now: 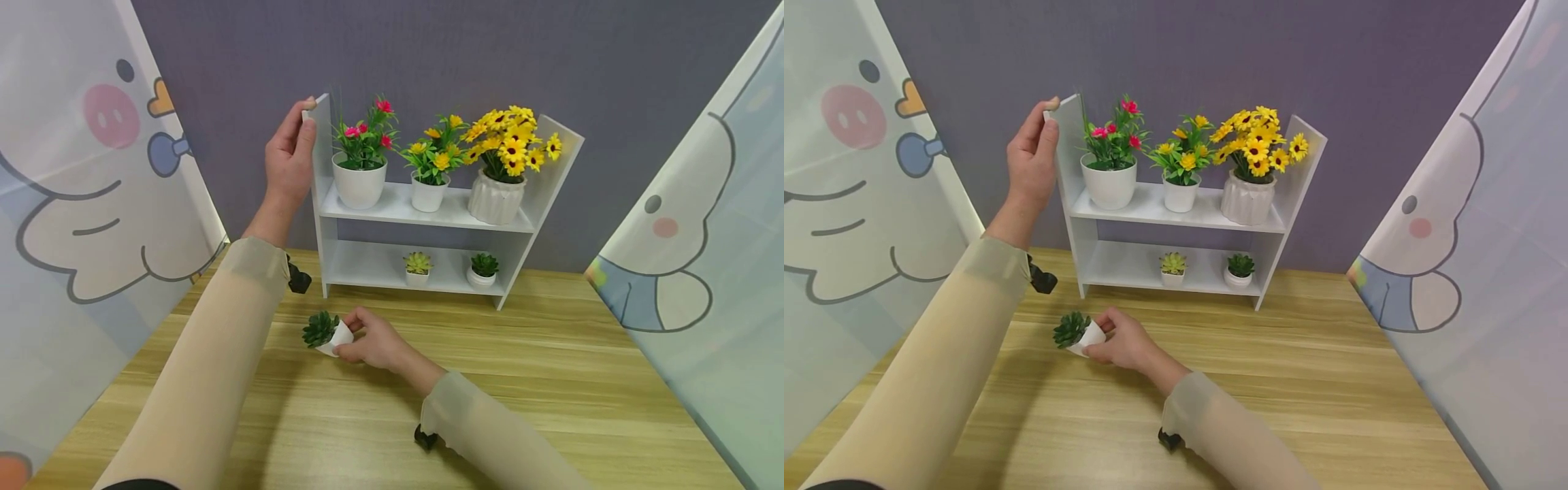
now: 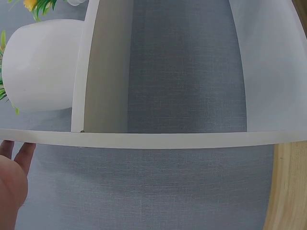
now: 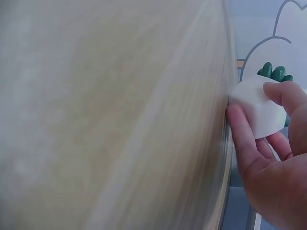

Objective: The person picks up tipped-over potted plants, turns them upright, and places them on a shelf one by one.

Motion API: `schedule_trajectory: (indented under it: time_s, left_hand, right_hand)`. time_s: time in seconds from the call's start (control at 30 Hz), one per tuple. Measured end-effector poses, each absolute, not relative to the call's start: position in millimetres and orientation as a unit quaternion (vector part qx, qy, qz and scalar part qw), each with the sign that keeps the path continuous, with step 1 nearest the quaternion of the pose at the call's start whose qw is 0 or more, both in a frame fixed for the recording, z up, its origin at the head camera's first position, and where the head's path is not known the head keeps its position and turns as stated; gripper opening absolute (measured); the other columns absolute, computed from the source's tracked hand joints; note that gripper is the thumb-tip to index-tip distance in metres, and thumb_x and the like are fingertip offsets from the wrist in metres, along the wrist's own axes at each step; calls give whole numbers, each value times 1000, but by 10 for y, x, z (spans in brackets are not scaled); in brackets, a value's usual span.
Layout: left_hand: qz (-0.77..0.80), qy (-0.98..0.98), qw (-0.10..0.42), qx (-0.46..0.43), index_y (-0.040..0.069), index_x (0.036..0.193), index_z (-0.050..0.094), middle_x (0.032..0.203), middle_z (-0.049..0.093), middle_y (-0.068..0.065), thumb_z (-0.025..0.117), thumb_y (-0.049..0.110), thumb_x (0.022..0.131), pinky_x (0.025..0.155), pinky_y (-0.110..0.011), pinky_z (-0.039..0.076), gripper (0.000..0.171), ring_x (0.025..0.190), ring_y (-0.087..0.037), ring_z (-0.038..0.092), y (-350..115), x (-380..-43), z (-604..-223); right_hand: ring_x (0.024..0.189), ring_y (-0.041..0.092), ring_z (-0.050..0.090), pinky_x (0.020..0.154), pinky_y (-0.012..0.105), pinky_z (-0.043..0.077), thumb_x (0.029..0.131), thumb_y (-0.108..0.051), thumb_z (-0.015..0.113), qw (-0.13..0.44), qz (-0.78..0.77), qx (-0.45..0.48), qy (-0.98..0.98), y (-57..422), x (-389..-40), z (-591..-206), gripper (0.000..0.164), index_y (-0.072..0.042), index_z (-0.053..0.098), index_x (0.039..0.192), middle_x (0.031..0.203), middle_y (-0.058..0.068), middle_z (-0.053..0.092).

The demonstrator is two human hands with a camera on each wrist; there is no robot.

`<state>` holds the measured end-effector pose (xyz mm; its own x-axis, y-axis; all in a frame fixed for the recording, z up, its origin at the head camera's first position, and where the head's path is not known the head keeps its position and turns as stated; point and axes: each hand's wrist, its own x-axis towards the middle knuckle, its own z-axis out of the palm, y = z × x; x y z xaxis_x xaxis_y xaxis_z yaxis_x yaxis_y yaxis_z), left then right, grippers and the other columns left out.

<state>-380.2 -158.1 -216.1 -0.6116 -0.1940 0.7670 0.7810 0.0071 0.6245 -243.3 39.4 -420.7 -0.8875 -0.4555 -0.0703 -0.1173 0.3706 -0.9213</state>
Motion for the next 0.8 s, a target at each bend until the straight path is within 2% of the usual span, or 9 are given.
schedule_trajectory:
  time_s: [0.13, 0.33, 0.8]
  left_hand:
    - [-662, -607, 367, -242, 4, 152, 65, 163, 60, -6, 57, 15, 115, 128, -24, 42, 39, 153, -11, 54, -1584, -3798, -2162]
    - [-660, -608, 369, -242, 4, 152, 65, 163, 61, -6, 57, 15, 115, 128, -24, 42, 39, 152, -11, 55, -1586, -3799, -2161]
    - [-662, -608, 368, -240, 3, 152, 64, 163, 61, -7, 57, 15, 115, 128, -25, 43, 40, 152, -12, 55, -1580, -3791, -2157]
  right_hand:
    - [94, 17, 71, 78, 28, 66, 89, -8, 90, 159, -528, -184, 813, 444, -2431, -4214, 42, -7, 65, 123, 122, 10, 69]
    - [105, 16, 70, 96, 33, 63, 91, -12, 90, 154, -499, -190, 831, 526, -2447, -4233, 44, -9, 64, 125, 123, 7, 72]
    - [101, 14, 68, 85, 27, 58, 93, -6, 86, 187, -514, -191, 815, 616, -2468, -4264, 44, -6, 57, 126, 116, 11, 76]
